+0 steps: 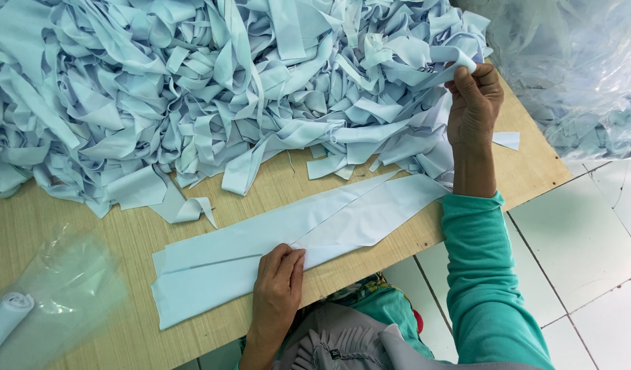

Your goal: The person folds white fabric strips by hand on a light wood surface, rolling them into small cylinders and placing them into a plastic bag, then puts the filled bag into a cardboard box.

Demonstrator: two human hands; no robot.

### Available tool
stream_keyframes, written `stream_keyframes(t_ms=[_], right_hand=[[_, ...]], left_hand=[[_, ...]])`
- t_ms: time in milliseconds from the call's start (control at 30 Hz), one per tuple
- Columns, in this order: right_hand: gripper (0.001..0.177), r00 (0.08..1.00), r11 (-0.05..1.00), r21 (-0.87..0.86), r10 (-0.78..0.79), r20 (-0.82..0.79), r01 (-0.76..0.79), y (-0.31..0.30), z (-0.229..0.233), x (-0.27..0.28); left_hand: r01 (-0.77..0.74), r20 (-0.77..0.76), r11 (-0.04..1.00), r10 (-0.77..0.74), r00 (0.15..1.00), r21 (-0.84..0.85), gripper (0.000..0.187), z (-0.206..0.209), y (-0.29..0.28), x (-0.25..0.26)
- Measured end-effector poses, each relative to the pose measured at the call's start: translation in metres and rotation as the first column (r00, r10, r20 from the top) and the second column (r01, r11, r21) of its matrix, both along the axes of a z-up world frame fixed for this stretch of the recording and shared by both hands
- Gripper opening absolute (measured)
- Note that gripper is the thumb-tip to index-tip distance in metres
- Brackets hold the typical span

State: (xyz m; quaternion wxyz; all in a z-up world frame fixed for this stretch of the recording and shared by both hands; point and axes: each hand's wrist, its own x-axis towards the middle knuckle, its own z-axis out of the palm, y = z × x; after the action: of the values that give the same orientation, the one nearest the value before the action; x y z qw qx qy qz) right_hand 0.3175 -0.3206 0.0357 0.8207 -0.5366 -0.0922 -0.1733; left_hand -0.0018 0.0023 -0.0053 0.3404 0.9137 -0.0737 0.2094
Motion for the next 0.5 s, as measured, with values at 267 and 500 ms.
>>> stream_keyframes(t_ms=[267,500], right_hand=[[0.011,0.988,0.996,0.014,0.091,0.126,-0.093,0.002,0.028,-0.025],[0.020,0.919,0.942,-0.337,0.136,0.371,-0.003,0.036,0.038,-0.085]], left_hand=[[0.009,-0.011,1.000,-0.009,1.000,-0.011,0.022,-0.002,0.000,0.000],[0.013,0.001,1.000,-0.013,1.000,-0.018,0.020,0.002,0.000,0.001]])
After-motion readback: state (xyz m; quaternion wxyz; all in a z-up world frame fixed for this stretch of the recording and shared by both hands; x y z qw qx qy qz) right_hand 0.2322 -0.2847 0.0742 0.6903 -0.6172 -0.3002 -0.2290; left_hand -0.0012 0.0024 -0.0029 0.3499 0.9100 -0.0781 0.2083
